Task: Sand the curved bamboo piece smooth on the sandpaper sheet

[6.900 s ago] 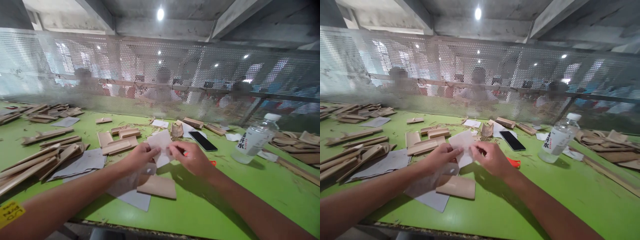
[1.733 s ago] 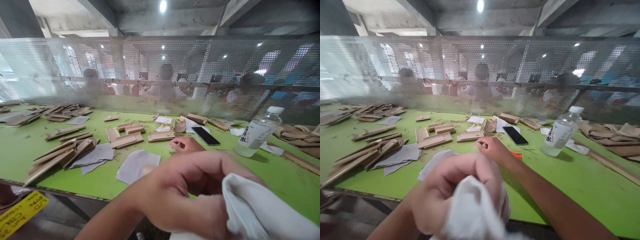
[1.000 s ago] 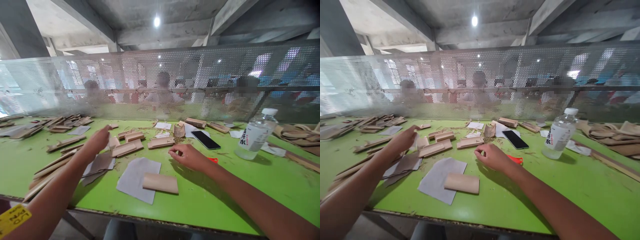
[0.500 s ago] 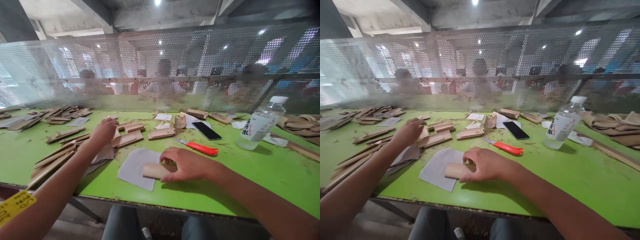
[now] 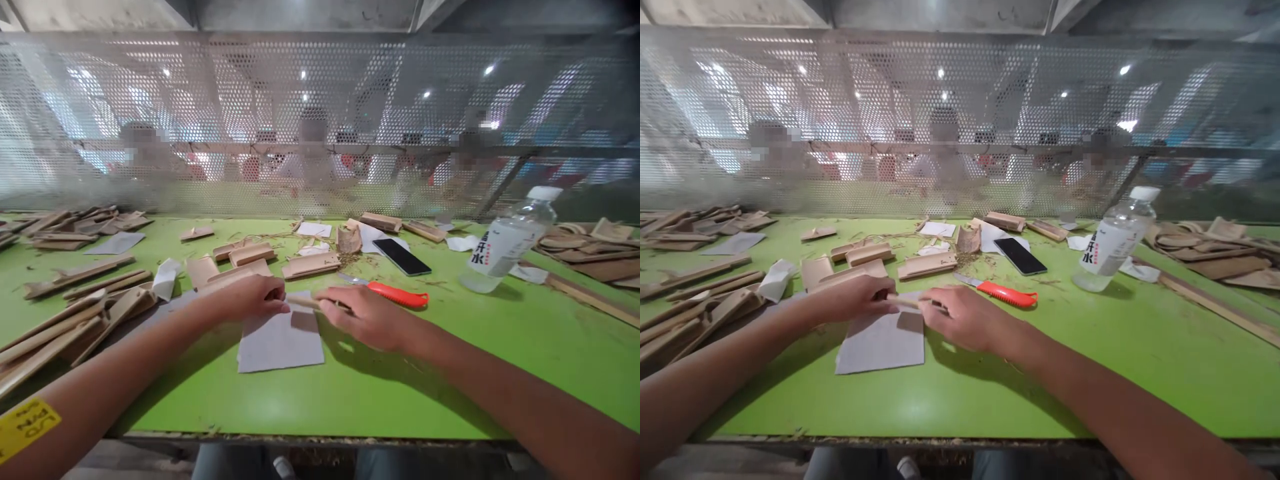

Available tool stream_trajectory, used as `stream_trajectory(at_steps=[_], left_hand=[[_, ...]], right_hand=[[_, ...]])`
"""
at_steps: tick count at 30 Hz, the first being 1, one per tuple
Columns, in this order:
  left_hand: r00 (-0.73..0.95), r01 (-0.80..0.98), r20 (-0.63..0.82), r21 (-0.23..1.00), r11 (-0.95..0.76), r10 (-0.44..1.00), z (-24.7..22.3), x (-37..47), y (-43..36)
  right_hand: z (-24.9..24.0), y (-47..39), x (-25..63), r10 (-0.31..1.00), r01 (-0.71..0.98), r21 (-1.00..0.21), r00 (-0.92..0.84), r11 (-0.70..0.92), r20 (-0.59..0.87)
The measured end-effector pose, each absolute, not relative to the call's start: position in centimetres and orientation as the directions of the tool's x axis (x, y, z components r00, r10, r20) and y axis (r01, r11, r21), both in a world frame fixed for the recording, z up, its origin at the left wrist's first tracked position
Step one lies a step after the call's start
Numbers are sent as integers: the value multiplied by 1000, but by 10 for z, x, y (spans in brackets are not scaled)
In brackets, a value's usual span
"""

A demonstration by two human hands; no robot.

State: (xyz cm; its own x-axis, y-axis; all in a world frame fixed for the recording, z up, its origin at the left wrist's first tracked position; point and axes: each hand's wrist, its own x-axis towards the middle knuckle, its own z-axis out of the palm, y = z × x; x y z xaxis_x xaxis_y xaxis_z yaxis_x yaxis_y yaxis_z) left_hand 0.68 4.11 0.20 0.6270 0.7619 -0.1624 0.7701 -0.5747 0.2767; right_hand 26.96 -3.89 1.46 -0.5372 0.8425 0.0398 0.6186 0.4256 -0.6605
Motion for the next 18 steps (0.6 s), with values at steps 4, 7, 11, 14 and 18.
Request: stream_trajectory(at_steps=[4, 7, 11, 14, 18], left_hand=[[672, 729, -94, 263, -632, 735, -5, 4, 38], [676, 724, -88, 262, -638, 732, -4, 3, 36], [650, 747, -120, 279, -603, 750, -3, 4, 36], [636, 760, -124, 272, -590, 762, -3, 4, 36], [622, 774, -129, 247, -583, 772, -2, 5, 35]], right_hand=[[10, -35, 268, 810, 418, -905, -555, 77, -188], [5, -33, 269, 759, 272, -953, -591, -131, -273], [4, -31, 270, 753, 250, -962, -610, -111, -246], [6, -31, 271, 757, 263, -965, -627, -18, -185], [7, -30, 273, 779, 301, -952, -610, 56, -147]])
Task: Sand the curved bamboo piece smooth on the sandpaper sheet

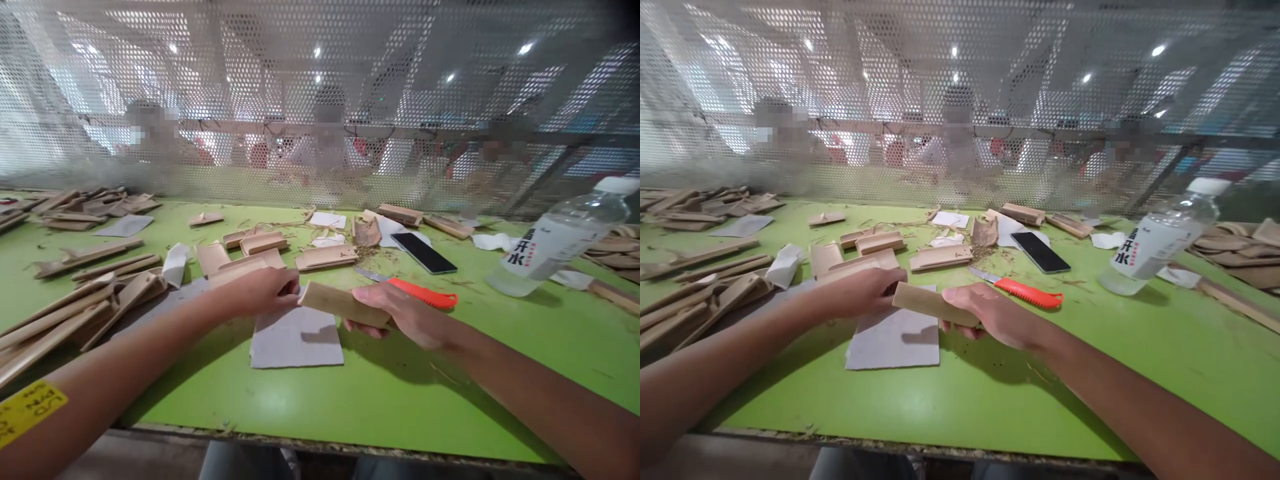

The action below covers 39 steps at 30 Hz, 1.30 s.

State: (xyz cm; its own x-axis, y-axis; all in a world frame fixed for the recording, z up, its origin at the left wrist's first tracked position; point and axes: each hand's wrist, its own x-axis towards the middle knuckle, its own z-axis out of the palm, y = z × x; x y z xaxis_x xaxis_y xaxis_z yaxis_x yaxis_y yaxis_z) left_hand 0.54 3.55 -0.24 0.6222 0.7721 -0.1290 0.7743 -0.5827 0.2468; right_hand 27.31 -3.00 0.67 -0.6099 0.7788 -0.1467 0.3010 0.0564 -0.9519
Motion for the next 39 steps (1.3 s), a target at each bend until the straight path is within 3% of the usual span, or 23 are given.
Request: stream_trajectory(at_steps=[10, 16, 19, 23, 33, 39], left_hand=[[637, 763, -157, 262, -590, 754, 3, 6, 33], [635, 766, -154, 255, -590, 757, 2, 7, 32], [633, 767, -150, 261, -587, 760, 1, 6, 33], [636, 762, -154, 276, -585, 756, -1, 5, 34], [638, 757, -145, 297, -582, 756, -4, 5, 36], [646, 747, -120, 301, -592, 754, -4, 4, 35]], right_hand=[[4, -30, 274, 723, 265, -960, -680, 88, -121], [5, -32, 270, 836, 386, -918, -531, 92, -140], [4, -30, 271, 801, 221, -970, -562, -96, -208], [6, -28, 276, 696, 29, -941, -665, -336, -269], [0, -27, 277, 685, -30, -951, -700, -309, -201], [3, -29, 277, 653, 16, -948, -721, -318, -231]])
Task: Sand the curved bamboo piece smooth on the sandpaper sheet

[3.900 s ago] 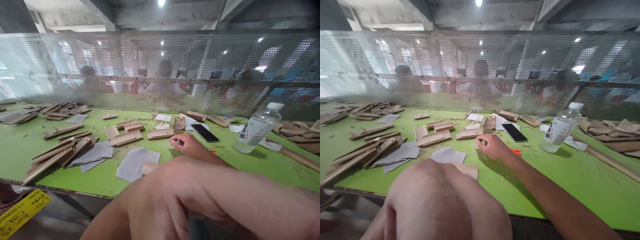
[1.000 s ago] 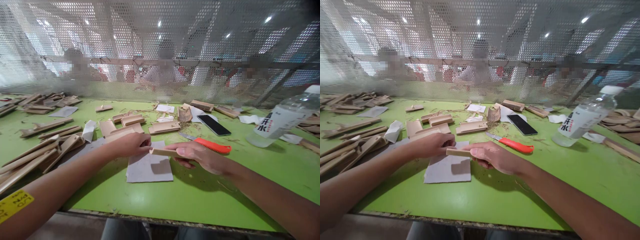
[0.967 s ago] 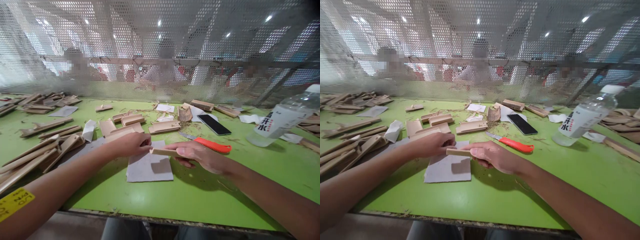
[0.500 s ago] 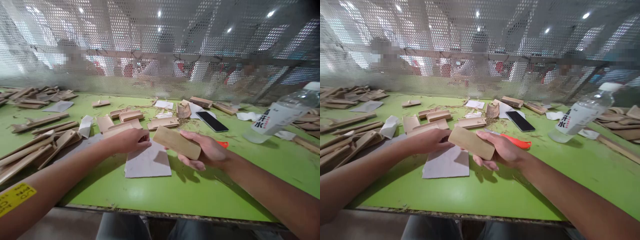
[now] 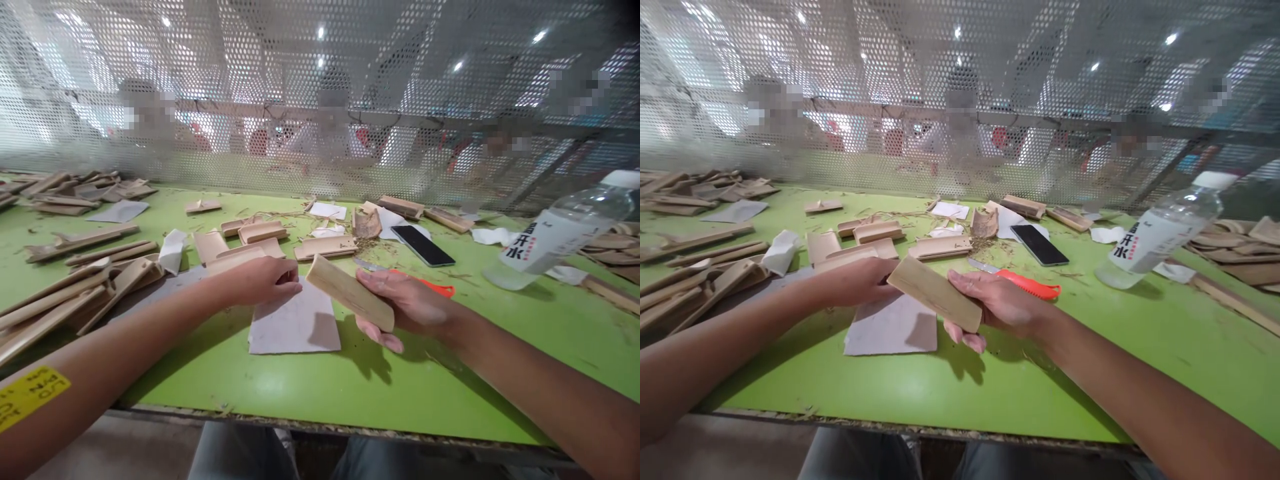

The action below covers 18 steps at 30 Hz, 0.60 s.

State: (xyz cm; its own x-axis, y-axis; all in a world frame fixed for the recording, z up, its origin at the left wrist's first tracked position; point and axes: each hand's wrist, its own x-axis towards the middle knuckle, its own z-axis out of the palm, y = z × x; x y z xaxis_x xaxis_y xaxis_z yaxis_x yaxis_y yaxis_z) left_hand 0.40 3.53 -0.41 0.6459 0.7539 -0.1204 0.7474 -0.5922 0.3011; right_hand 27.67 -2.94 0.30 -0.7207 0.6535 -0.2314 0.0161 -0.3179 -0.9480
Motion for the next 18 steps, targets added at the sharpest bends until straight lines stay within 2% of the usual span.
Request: stream_trajectory(at_steps=[8, 12, 15, 18], left_hand=[[629, 764, -146, 295, -573, 764, -3, 5, 35], [630, 765, -160, 301, -570, 760, -1, 6, 33], [631, 765, -150, 287, -577, 761, 2, 8, 32], [624, 774, -183, 283, -567, 760, 5, 8, 32]], right_hand=[[8, -32, 278, 641, 59, -938, -715, -343, -279], [7, -31, 280, 655, 115, -953, -703, -279, -277], [5, -30, 279, 722, 296, -948, -630, -118, -287], [3, -29, 277, 844, 589, -799, -486, 125, -226]])
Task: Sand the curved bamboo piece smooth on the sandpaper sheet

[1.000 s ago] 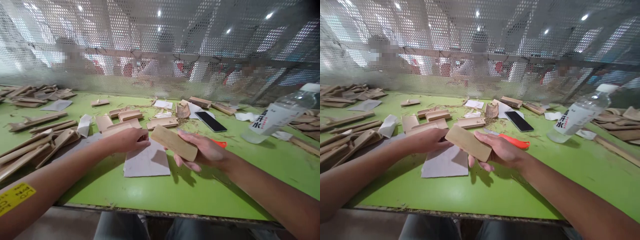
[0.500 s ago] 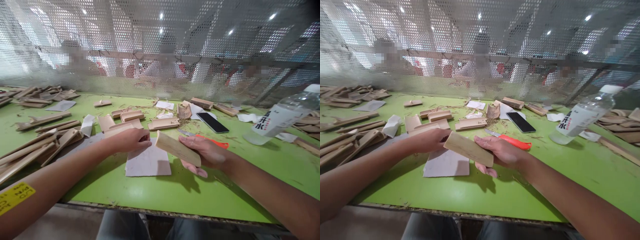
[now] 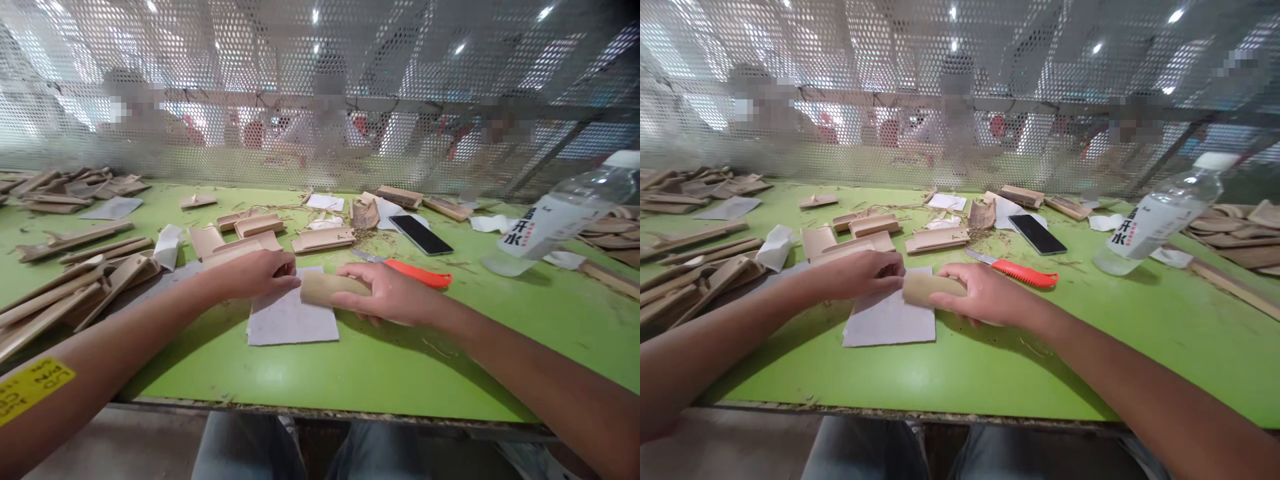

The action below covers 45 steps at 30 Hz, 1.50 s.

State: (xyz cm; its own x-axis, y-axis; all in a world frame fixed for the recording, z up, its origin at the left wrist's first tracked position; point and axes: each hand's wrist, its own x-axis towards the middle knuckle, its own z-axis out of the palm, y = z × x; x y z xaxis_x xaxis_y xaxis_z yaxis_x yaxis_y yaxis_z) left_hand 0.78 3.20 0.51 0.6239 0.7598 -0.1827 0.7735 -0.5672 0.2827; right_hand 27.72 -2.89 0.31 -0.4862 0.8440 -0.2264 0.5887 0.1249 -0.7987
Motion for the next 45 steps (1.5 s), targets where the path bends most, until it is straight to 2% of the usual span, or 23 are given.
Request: stream_trajectory(at_steps=[3, 6, 11, 14, 17, 19, 23, 27, 32, 37, 41, 45], left_hand=[[632, 772, -295, 321, -549, 716, 9, 5, 32], [647, 760, -336, 348, -548, 684, 11, 2, 30], [675, 738, -332, 282, -613, 659, 13, 3, 27], [680, 732, -345, 275, -623, 647, 13, 4, 28], [701, 713, -329, 296, -636, 633, 11, 3, 29], [699, 715, -322, 304, -629, 639, 10, 2, 30], [691, 722, -356, 304, -622, 629, 12, 2, 30], [710, 704, -356, 325, -632, 608, 14, 2, 30], [699, 715, -360, 319, -622, 619, 13, 2, 29], [704, 710, -339, 312, -631, 624, 12, 2, 29], [698, 716, -338, 303, -629, 631, 13, 2, 27], [721, 693, -316, 310, -652, 616, 12, 2, 28]], right_hand=[[2, -28, 276, 876, 720, -614, -474, 325, -92], [2, -29, 276, 864, 732, -556, -501, 393, -50], [4, -36, 273, 833, 720, -570, -543, 395, -109], [5, -37, 270, 813, 744, -536, -557, 399, -168], [5, -36, 270, 862, 776, -493, -498, 394, -95], [5, -37, 269, 857, 749, -529, -510, 398, -77], [5, -38, 270, 794, 686, -610, -590, 397, -147], [8, -35, 272, 897, 795, -496, -437, 351, -66], [6, -35, 272, 811, 738, -534, -565, 413, -154], [4, -35, 272, 911, 846, -385, -411, 369, -31], [8, -42, 269, 824, 753, -495, -554, 434, -120], [11, -43, 269, 893, 804, -458, -448, 379, -49]])
